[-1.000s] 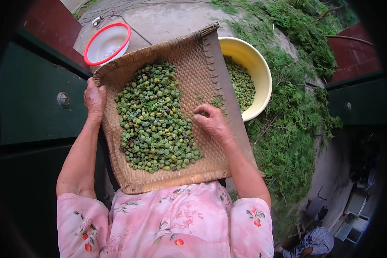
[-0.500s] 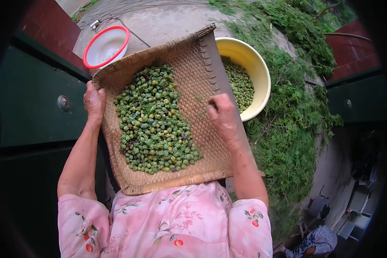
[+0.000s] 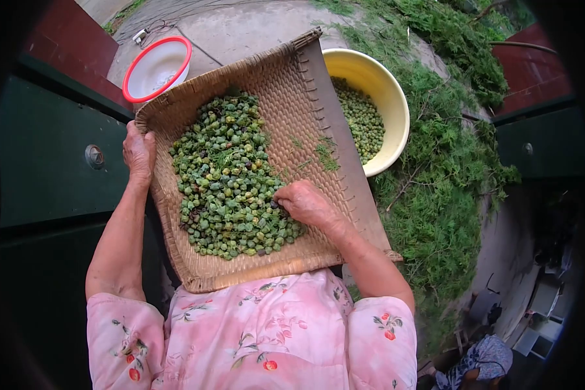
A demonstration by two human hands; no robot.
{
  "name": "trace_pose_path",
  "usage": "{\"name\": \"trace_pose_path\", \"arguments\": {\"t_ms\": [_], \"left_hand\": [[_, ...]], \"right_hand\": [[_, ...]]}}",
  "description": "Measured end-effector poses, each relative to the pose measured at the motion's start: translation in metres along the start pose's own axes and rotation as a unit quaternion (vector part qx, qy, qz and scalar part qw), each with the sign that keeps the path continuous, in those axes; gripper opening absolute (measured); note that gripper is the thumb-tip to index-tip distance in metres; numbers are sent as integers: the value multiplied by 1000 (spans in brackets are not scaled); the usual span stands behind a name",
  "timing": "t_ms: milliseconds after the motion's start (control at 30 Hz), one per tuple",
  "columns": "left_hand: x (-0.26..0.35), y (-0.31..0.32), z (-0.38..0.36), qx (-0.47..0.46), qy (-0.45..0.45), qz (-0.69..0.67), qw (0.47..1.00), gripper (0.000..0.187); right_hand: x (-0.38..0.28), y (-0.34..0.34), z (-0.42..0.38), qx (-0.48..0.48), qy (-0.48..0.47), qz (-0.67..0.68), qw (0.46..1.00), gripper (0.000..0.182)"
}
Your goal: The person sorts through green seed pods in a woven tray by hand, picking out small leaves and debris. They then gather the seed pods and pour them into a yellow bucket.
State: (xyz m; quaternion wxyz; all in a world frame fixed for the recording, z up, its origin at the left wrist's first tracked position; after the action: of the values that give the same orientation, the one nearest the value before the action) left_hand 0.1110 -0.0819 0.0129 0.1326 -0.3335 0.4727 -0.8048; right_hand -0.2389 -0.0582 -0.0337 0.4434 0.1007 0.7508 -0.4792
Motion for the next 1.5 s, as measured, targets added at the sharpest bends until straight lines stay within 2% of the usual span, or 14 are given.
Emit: {"name": "trace_pose_path", "arguments": {"t_ms": [100, 200, 233, 333, 433, 533, 567, 867, 967, 1067, 1167, 1300, 1467, 1500], "left_hand": [[-3, 1, 0, 2, -4, 7, 1000, 35], [-3, 3, 1, 6, 6, -4, 1000, 37], [-3, 2, 1, 7, 4, -5, 1000, 37], [-1, 1, -1, 3, -3, -4, 1000, 37], [-2, 2, 1, 1, -13, 2, 1000, 37], [-1, 2, 1, -2, -12, 6, 1000, 37], [-2, 2, 1, -2, -13, 10, 1000, 37], [-8, 8, 3, 15, -3, 20, 1000, 40], [-5, 5, 2, 6, -14, 27, 1000, 40], [0, 2, 1, 1, -18, 17, 1000, 39], [-1, 1, 1, 5, -16, 11, 1000, 39], [0, 1, 1, 6, -9, 11, 1000, 39], [-1, 1, 0, 6, -20, 16, 1000, 39], [1, 0, 1, 0, -25, 16, 1000, 39]], "right_hand": [[6, -13, 7, 131, -13, 32, 991, 21], [21, -29, 9, 209, -18, -9, 978, 20], [16, -33, 7, 211, -14, 2, 977, 19], [9, -17, 3, 64, -75, -2, 995, 20], [8, -13, 6, 133, -66, -19, 989, 21], [10, -33, 15, 212, -16, -55, 976, 21], [14, -35, 18, 238, -40, -65, 968, 15], [15, -17, 48, 184, -15, -163, 969, 9], [17, -19, 46, 191, -14, -145, 971, 10], [23, -23, 41, 253, -12, -53, 966, 13], [17, -23, 41, 249, -31, 31, 967, 16], [3, -15, 44, 188, -76, -116, 972, 19], [-1, -13, 48, 184, -94, -139, 968, 19], [1, -21, 47, 220, -82, -118, 965, 19]]}}
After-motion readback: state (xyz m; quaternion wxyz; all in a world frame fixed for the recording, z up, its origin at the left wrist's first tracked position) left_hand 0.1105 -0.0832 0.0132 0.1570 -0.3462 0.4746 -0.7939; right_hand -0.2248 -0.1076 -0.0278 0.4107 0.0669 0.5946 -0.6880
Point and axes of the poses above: each hand's wrist, its own z-axis towards the middle knuckle, its own y-axis out of the palm, x = y × z, the point moved 5 cm from there along z, towards the middle knuckle, and after that the axes turned 12 degrees about x, right-handed, at the moved point
